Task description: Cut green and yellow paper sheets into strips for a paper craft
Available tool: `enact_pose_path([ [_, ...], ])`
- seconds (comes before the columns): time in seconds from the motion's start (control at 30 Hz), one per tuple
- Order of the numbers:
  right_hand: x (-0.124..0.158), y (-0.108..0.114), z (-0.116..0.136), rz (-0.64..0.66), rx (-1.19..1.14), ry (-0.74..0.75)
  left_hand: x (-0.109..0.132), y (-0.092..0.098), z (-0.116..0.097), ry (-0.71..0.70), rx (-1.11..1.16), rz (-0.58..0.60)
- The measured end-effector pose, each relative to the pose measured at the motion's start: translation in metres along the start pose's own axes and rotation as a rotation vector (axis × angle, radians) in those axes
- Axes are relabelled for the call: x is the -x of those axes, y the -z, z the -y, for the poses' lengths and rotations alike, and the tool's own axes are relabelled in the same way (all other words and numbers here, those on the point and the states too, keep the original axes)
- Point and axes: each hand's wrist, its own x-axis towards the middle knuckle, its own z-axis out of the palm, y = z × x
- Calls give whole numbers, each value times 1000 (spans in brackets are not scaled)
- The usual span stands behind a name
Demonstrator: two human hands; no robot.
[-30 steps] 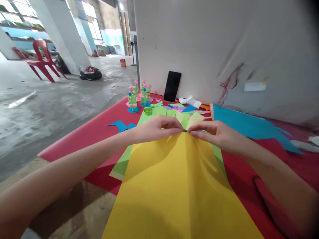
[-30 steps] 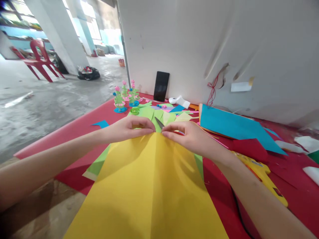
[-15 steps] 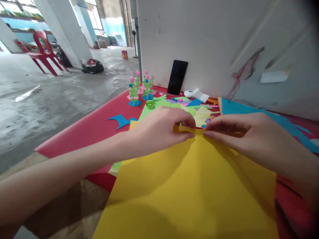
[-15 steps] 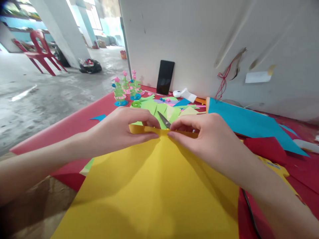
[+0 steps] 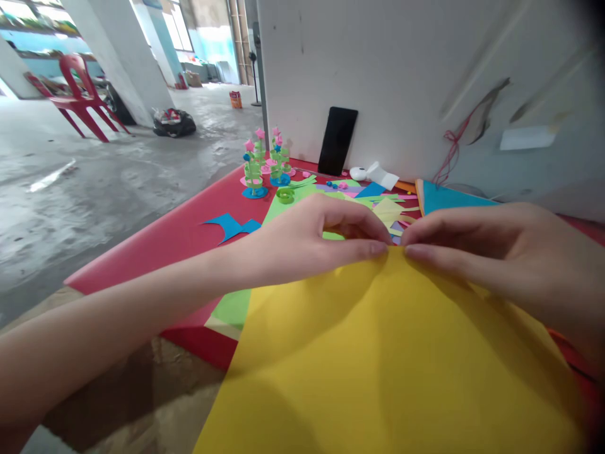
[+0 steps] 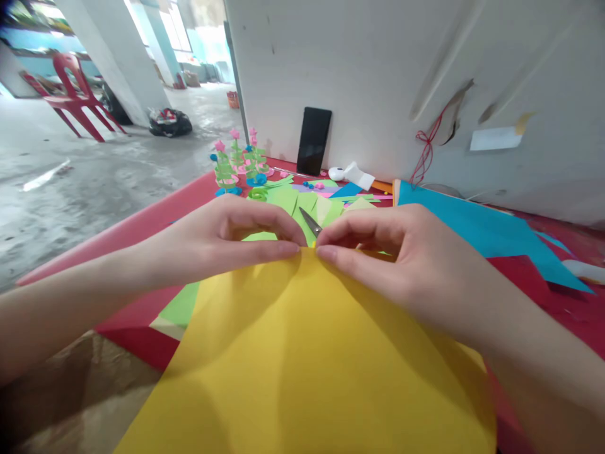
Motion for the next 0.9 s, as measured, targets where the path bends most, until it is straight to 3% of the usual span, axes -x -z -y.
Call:
enact_pose_path([
  [0.2,-2,1,6,86,-189,-159,0,4,2,90,81,70],
  [0.4,-3,3,7,128,-239,-207,-1,4,2,113,155,117],
  [0.5,-2,4,1,81,-156,-152,0,6,-2,168,99,159],
  [0.67,-3,-2,-9,16,243,-32,-1,12,0,286,-38,297],
  [0.9,-11,-5,-9,213,68,-70,-6,13,16,314,132,315],
])
